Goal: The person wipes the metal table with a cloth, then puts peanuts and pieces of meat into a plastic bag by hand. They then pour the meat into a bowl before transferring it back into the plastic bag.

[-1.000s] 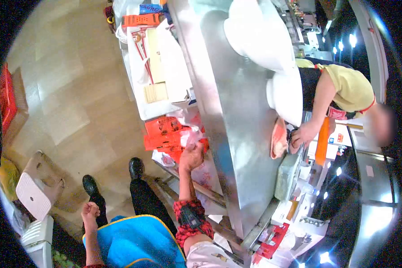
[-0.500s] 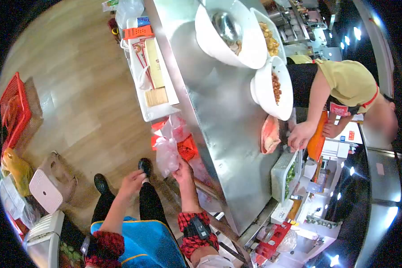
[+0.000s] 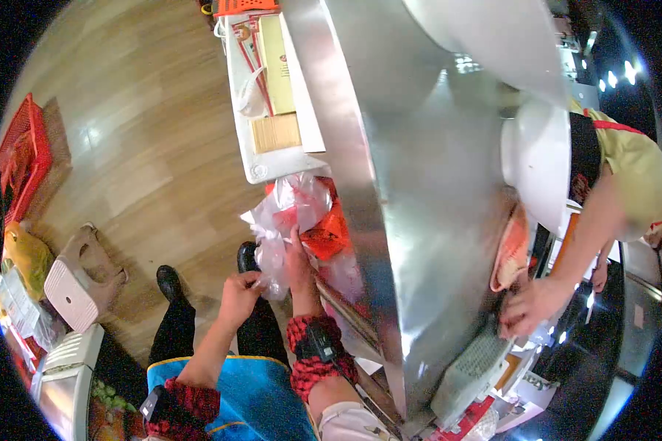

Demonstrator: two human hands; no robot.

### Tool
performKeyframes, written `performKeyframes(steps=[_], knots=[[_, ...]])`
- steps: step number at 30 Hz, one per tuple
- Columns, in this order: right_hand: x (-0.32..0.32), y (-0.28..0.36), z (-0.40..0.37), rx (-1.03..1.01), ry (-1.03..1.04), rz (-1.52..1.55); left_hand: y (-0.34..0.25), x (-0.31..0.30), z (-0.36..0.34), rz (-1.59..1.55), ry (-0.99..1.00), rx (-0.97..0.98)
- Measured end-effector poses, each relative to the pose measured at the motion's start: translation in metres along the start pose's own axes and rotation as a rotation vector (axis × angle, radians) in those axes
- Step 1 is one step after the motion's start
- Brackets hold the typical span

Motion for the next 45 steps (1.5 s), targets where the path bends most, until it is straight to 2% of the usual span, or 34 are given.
performKeyframes(steps=[2, 3, 4, 6, 8, 10, 12, 13, 14, 16, 17, 18, 19, 20, 21, 22, 23, 24, 25, 26, 28, 29, 30, 32, 33, 34, 36, 38, 39, 40, 42, 45], knots=[[0.024, -0.004, 0.029, 0.538, 0.15, 1.478, -0.013, -0.011, -0.008, 0.068, -0.005, 0.048], [0.013, -0.017, 0.048, 0.293, 0.245, 1.265, -0.02, -0.014, -0.013, 0.133, 0.006, 0.101], [0.005, -0.039, 0.068, 0.211, 0.073, 1.176, -0.025, -0.015, -0.016, 0.197, 0.019, 0.156], [-0.03, -0.035, 0.054, 0.671, -0.512, 1.299, -0.021, -0.029, -0.022, 0.138, -0.03, 0.165], [-0.102, 0.015, 0.027, 0.585, -0.878, 0.9, -0.023, -0.043, -0.028, 0.068, -0.073, 0.189], [-0.152, 0.052, -0.001, 0.638, -1.006, 0.62, -0.028, -0.058, -0.036, -0.026, -0.091, 0.144], [-0.202, 0.008, 0.006, 0.401, -1.127, 0.471, -0.032, -0.072, -0.037, -0.014, -0.085, 0.168], [-0.211, 0.008, -0.002, 0.513, -1.185, 0.453, -0.026, -0.08, -0.037, -0.029, -0.112, 0.09], [-0.221, -0.015, 0.02, 0.244, -1.033, 0.639, -0.022, -0.088, -0.038, -0.042, -0.143, 0.01], [-0.2, -0.005, 0.004, 0.735, -0.935, 0.683, -0.035, -0.091, -0.044, -0.037, -0.162, -0.006], [-0.186, -0.013, 0.0, 0.737, -0.933, 0.691, -0.042, -0.095, -0.047, -0.053, -0.189, 0.075], [-0.154, -0.038, 0.003, 0.774, -0.755, 0.733, -0.05, -0.099, -0.05, -0.069, -0.216, 0.16], [-0.121, -0.047, 0.002, 0.805, -0.574, 0.77, -0.055, -0.103, -0.054, -0.06, -0.218, 0.165], [-0.1, 0.014, -0.004, 0.626, -0.512, 0.655, -0.06, -0.106, -0.061, -0.068, -0.206, 0.179], [-0.072, 0.052, 0.0, 0.33, -0.235, 0.58, -0.067, -0.109, -0.068, -0.074, -0.192, 0.192], [-0.034, 0.054, -0.002, 0.334, -0.009, 0.306, -0.074, -0.113, -0.076, -0.06, -0.193, 0.198], [-0.013, 0.089, -0.022, 0.393, -0.007, 0.413, -0.078, -0.117, -0.084, -0.29, -0.184, 0.171], [0.013, 0.113, -0.031, 0.153, 0.035, 0.378, -0.084, -0.12, -0.095, -0.52, -0.172, 0.139], [0.014, 0.162, -0.048, 0.031, 0.067, 0.418, -0.106, -0.113, -0.109, -0.676, -0.222, 0.041], [0.019, 0.195, -0.059, -0.299, 0.087, 0.205, -0.119, -0.119, -0.12, -0.662, -0.218, 0.056], [0.028, 0.235, -0.096, 0.071, 0.498, 0.809, -0.13, -0.133, -0.141, -0.922, -0.256, -0.006], [0.027, 0.25, -0.112, 0.051, 0.493, 0.816, -0.133, -0.149, -0.152, -0.773, -0.256, 0.036], [0.024, 0.267, -0.124, 0.044, 0.479, 0.916, -0.139, -0.158, -0.16, -0.761, -0.245, 0.058], [0.0, 0.308, -0.147, 0.012, 0.458, 1.008, -0.152, -0.157, -0.177, -1.189, -0.116, -0.014], [-0.026, 0.338, -0.167, 0.039, 0.398, 1.098, -0.165, -0.157, -0.187, -1.211, -0.124, -0.052], [-0.046, 0.358, -0.181, 0.065, 0.336, 1.186, -0.179, -0.158, -0.198, -1.204, -0.106, -0.038], [-0.066, 0.373, -0.194, -0.059, 0.282, 1.076, -0.199, -0.157, -0.214, -1.12, -0.124, -0.075], [-0.085, 0.395, -0.211, -0.116, 0.347, 1.424, -0.221, -0.15, -0.23, -1.152, -0.054, -0.048], [-0.103, 0.418, -0.224, -0.107, 0.346, 1.442, -0.232, -0.146, -0.239, -1.094, -0.049, -0.035], [-0.111, 0.429, -0.235, -0.131, 0.333, 1.439, -0.242, -0.143, -0.247, -1.037, -0.047, -0.022], [-0.148, 0.437, -0.246, -0.196, -0.089, 0.882, -0.253, -0.138, -0.251, -1.099, -0.02, -0.007], [-0.187, 0.452, -0.267, -0.185, -0.247, 0.963, -0.27, -0.128, -0.257, -0.946, -0.041, -0.006]])
Point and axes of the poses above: each hand's wrist, its own z-axis towards the middle knuckle, its own x-axis out of the palm, y = z × x, the point moved 8 cm from there along z, towards the middle knuckle, and after that the axes turned 13 degrees about -z, right-handed, at the moved point
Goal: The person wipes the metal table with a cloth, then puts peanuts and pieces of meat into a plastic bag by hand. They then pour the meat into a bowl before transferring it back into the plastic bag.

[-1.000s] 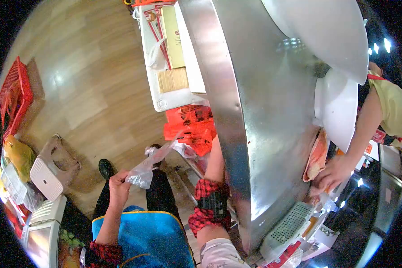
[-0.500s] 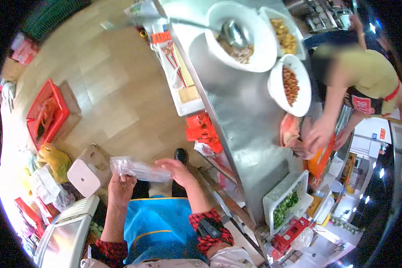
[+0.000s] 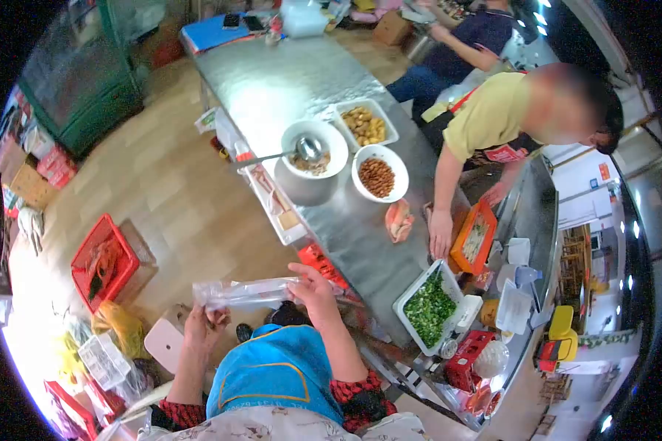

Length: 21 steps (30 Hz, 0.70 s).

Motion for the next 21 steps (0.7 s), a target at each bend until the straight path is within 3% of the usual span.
performKeyframes(steps=[3, 5, 7, 8, 9, 11, 13, 16, 18, 21], knots=[[-0.025, 0.032, 0.0, -0.008, -0.068, 0.06, 0.012, 0.007, 0.013, 0.101, 0.068, -0.033], [-0.041, 0.045, 0.004, -0.003, -0.095, 0.033, 0.022, 0.04, -0.001, 0.149, -0.015, -0.016], [-0.056, 0.057, 0.008, -0.009, -0.156, 0.074, 0.049, 0.066, -0.003, 0.142, 0.116, -0.187], [-0.057, 0.068, 0.008, -0.074, -0.151, 0.329, 0.058, 0.069, 0.008, 0.198, 0.25, -0.217], [-0.062, 0.079, 0.008, -0.142, -0.141, 0.578, 0.065, 0.079, 0.01, 0.211, 0.259, -0.225], [-0.086, 0.054, 0.012, -0.102, -0.156, 0.49, 0.086, 0.109, 0.012, 0.252, 0.387, -0.289], [-0.104, 0.038, 0.016, -0.044, -0.279, 0.225, 0.101, 0.12, 0.022, 0.23, 0.354, -0.325], [-0.13, 0.043, 0.018, -0.028, -0.329, 0.289, 0.115, 0.139, 0.038, 0.335, 0.313, -0.268], [-0.145, 0.04, 0.015, 0.006, -0.361, 0.296, 0.116, 0.133, 0.051, 0.449, 0.16, -0.228], [-0.168, 0.058, 0.02, -0.109, -0.392, 0.275, 0.127, 0.144, 0.063, 0.59, 0.14, -0.264]])
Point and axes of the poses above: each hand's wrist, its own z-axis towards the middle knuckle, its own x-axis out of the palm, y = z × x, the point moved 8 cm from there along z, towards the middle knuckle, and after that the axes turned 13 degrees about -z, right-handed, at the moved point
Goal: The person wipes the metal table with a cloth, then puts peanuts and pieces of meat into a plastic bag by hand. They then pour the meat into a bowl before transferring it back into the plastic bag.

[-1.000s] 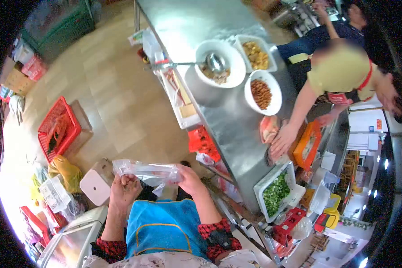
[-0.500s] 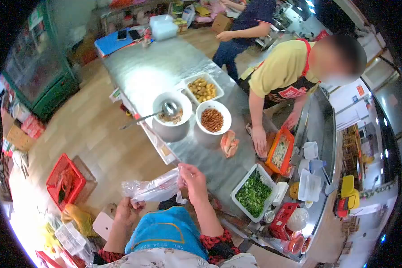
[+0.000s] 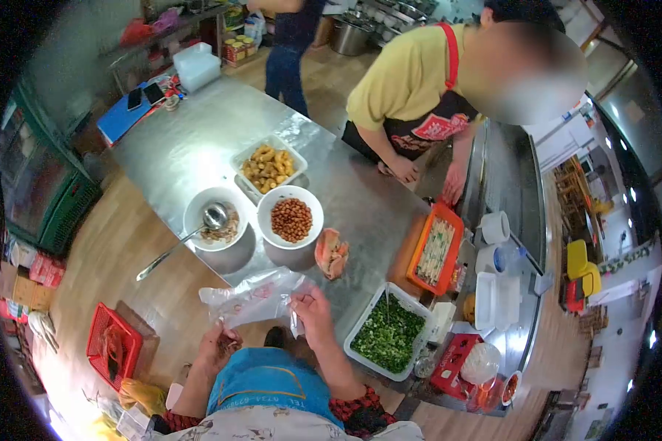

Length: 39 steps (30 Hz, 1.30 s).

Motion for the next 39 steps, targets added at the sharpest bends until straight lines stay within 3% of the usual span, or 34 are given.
performKeyframes(steps=[3, 5, 6, 8, 11, 14, 18, 20, 25, 27, 30, 31, 33, 35, 39], knots=[[-0.02, 0.007, 0.005, -0.055, -0.083, 0.07, 0.0, 0.015, 0.012, 0.058, 0.061, -0.034], [-0.027, -0.024, 0.007, 0.247, -0.027, 0.452, 0.0, 0.025, 0.018, 0.153, 0.107, -0.015], [-0.029, -0.024, 0.005, 0.24, -0.046, 0.466, -0.001, 0.031, 0.02, 0.227, 0.15, 0.014], [-0.046, -0.034, 0.0, 0.362, -0.255, 0.201, -0.002, 0.038, 0.027, 0.379, 0.166, 0.022], [-0.055, -0.036, 0.002, 0.175, -0.28, 0.039, -0.001, 0.031, 0.042, 0.565, 0.2, 0.017], [-0.053, -0.021, -0.001, 0.101, -0.278, 0.149, -0.011, 0.025, 0.054, 0.685, 0.247, -0.012], [-0.061, -0.021, -0.004, 0.194, -0.435, 0.225, -0.023, 0.038, 0.064, 0.837, 0.269, -0.03], [-0.063, -0.014, 0.001, 0.059, -0.465, -0.21, -0.028, 0.039, 0.069, 0.886, 0.324, -0.033], [-0.056, -0.015, 0.005, 0.044, -0.532, -0.221, -0.044, 0.044, 0.07, 0.947, 0.378, -0.11], [-0.054, -0.001, 0.0, 0.012, -0.563, -0.17, -0.053, 0.04, 0.071, 1.374, 0.469, -0.149], [-0.048, 0.017, -0.013, -0.065, -0.55, -0.226, -0.08, 0.077, 0.045, 1.577, 0.395, -0.24], [-0.044, 0.024, -0.016, -0.109, -0.528, -0.218, -0.077, 0.084, 0.045, 1.583, 0.401, -0.249], [-0.035, 0.042, -0.021, -0.156, -0.501, -0.21, -0.072, 0.117, 0.042, 0.968, 0.476, -0.197], [-0.019, 0.068, -0.027, -0.27, -0.459, -0.587, -0.054, 0.17, 0.038, 0.81, 0.514, -0.151], [0.004, 0.073, -0.029, -0.407, -0.348, -0.738, -0.012, 0.216, 0.045, 0.778, 0.503, -0.192]])
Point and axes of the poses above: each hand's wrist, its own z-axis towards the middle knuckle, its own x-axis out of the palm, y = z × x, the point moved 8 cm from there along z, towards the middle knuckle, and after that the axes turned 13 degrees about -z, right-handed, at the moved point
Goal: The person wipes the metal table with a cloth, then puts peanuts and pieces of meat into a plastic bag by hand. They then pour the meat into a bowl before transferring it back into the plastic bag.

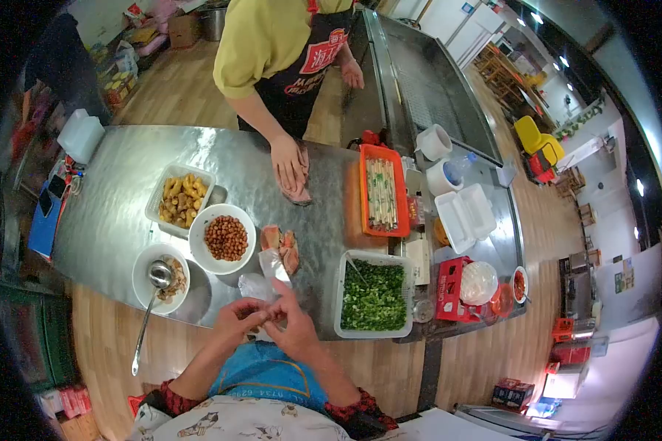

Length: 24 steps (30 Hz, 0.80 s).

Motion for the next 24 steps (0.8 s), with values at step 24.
performKeyframes(steps=[24], knots=[[-0.054, -0.072, -0.05, 0.588, -0.407, 0.106, -0.026, -0.053, -0.019, -0.644, -0.105, 0.523]])
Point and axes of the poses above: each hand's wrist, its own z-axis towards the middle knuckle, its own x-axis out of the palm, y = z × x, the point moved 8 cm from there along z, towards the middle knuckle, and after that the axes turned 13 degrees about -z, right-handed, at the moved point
